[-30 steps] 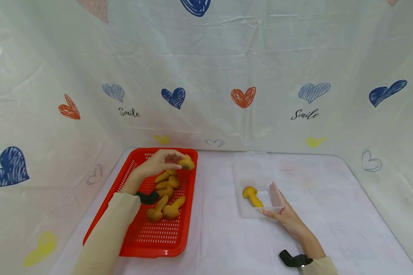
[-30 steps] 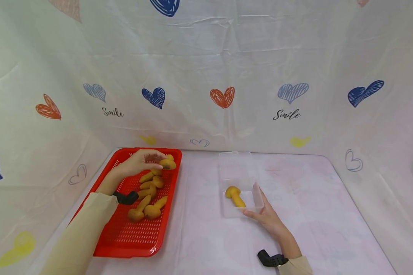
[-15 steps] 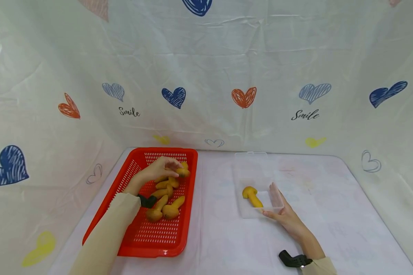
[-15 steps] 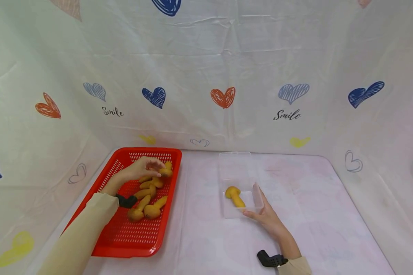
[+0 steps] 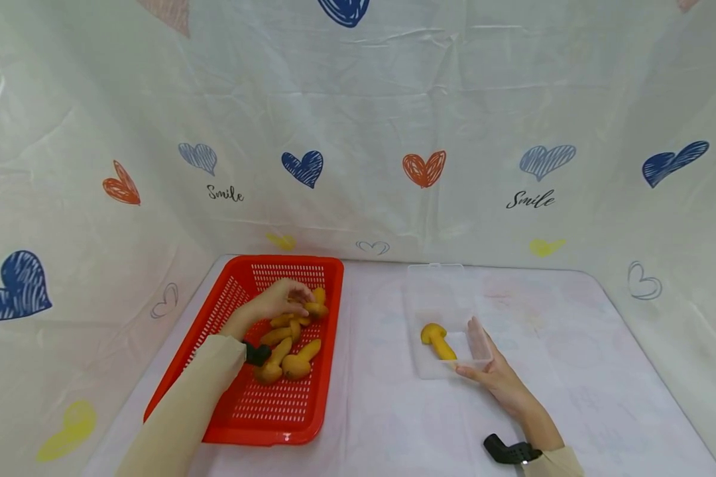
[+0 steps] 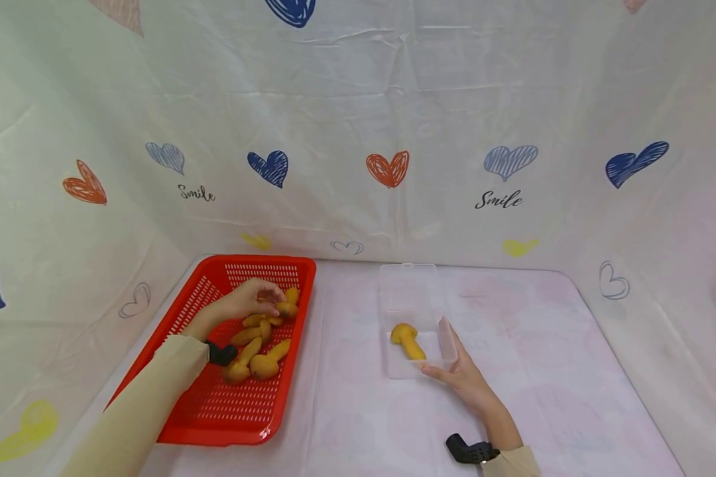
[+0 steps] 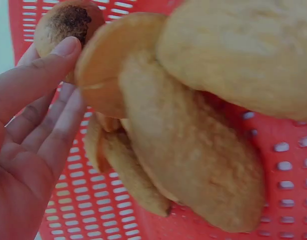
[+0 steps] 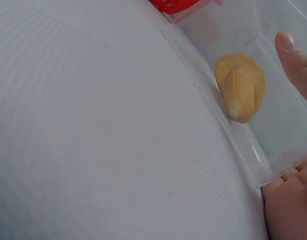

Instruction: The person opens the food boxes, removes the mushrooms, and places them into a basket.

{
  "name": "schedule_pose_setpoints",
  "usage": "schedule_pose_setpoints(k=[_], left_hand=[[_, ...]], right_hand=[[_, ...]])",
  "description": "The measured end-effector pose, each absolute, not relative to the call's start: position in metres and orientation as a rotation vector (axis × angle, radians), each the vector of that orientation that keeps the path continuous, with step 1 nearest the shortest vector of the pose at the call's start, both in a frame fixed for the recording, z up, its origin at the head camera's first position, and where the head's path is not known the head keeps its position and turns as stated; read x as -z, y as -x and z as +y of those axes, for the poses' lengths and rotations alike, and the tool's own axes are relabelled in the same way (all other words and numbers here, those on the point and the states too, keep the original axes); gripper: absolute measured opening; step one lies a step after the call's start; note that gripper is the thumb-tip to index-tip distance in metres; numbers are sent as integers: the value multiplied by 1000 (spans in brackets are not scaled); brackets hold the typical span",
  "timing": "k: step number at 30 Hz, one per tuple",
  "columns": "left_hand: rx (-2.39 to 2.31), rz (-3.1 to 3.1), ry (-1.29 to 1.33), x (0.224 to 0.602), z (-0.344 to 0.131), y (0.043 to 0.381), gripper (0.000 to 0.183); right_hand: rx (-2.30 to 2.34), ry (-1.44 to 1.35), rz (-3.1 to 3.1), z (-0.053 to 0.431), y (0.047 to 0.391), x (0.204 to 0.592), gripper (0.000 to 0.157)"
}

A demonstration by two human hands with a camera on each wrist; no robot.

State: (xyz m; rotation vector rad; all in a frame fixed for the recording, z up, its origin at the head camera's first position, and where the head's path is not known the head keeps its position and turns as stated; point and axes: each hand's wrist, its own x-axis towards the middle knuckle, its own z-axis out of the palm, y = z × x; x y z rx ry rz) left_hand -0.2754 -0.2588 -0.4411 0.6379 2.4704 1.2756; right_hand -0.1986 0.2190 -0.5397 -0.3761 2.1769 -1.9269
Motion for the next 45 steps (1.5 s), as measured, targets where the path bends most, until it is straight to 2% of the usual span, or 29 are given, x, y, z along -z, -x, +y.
schedule_pose_setpoints(k=[16, 28, 36, 45], left_hand=[[-1255, 2502, -703, 439, -266, 276, 23], [-1306, 2516, -668, 407, -261, 277, 35], [-1352, 2468, -704, 378, -235, 281, 36], [-1295, 2374, -861, 351, -179, 285, 33]], right_hand=[[1927, 395, 2182, 220, 199, 541, 104], [1911, 404, 2195, 221, 199, 542, 104], [1920, 400, 2183, 222, 199, 544, 104], [1913, 400, 2195, 222, 199, 543, 104]])
